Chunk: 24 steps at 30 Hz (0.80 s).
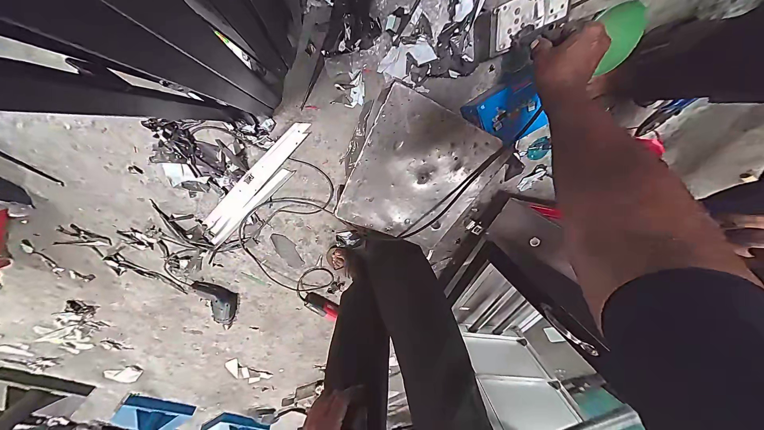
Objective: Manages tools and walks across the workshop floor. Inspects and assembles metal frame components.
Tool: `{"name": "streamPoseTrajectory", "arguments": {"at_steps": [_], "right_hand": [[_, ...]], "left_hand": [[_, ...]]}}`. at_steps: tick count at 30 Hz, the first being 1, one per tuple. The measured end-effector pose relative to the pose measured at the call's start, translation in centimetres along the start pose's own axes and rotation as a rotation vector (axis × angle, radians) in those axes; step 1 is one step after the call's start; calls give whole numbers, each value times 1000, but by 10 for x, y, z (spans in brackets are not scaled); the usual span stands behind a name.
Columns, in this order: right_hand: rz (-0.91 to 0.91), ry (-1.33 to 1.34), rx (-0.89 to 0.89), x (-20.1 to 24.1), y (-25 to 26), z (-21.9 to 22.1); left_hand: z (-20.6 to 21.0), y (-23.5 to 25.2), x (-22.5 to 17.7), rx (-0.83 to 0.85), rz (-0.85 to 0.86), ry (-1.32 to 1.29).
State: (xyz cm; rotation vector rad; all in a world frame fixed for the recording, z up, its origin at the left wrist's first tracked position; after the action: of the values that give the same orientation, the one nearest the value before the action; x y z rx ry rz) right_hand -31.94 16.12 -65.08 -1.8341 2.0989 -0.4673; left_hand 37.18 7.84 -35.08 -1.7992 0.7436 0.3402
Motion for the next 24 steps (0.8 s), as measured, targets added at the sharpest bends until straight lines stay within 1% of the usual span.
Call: {"name": "streamPoseTrajectory", "arguments": {"at_steps": [5,8,11,13,15,16,17,18,19,20,21,22,24], "right_hand": [[-65,-161,24,31,1,0],[-62,-216,35,38,11,6],[-40,-271,46,44,1,2],[-43,-261,55,34,-5,-2],[-42,-152,-16,18,-19,-11],[-68,-68,-70,20,-36,-15],[-119,29,-69,24,-61,-13],[-202,124,-3,26,-96,-9],[-279,192,10,34,-139,-13],[-374,239,-20,49,-188,-24],[-522,286,-11,65,-238,-30],[-677,257,58,75,-286,-24],[-901,65,323,81,-381,25]], "left_hand": [[-3,-1,2,15,-18,-16],[-6,0,3,28,-14,-23],[-8,1,2,-20,1,-46],[-6,-5,-1,-52,5,-70],[-2,-11,-8,-89,6,-115],[2,-10,-9,-116,7,-138],[8,-12,-8,-133,-1,-160],[17,-18,-8,-132,-11,-169],[26,-23,-9,-137,-23,-187],[33,-24,-7,-157,-26,-204],[38,-25,-4,-198,-27,-223],[44,-29,-1,-245,-40,-246],[54,-52,10,-326,-118,-285]]}}
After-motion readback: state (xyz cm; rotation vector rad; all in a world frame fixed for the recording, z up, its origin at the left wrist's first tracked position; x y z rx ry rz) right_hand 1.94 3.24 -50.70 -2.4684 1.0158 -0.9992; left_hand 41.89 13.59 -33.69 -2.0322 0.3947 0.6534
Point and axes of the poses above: each hand's wrist, its own y-axis towards the middle knuckle, its own z-axis out of the palm, x = y × z, the point moved 9 cm from there along y, towards the middle knuckle, and after that the axes turned 11 degrees about z, right-handed, at the moved point
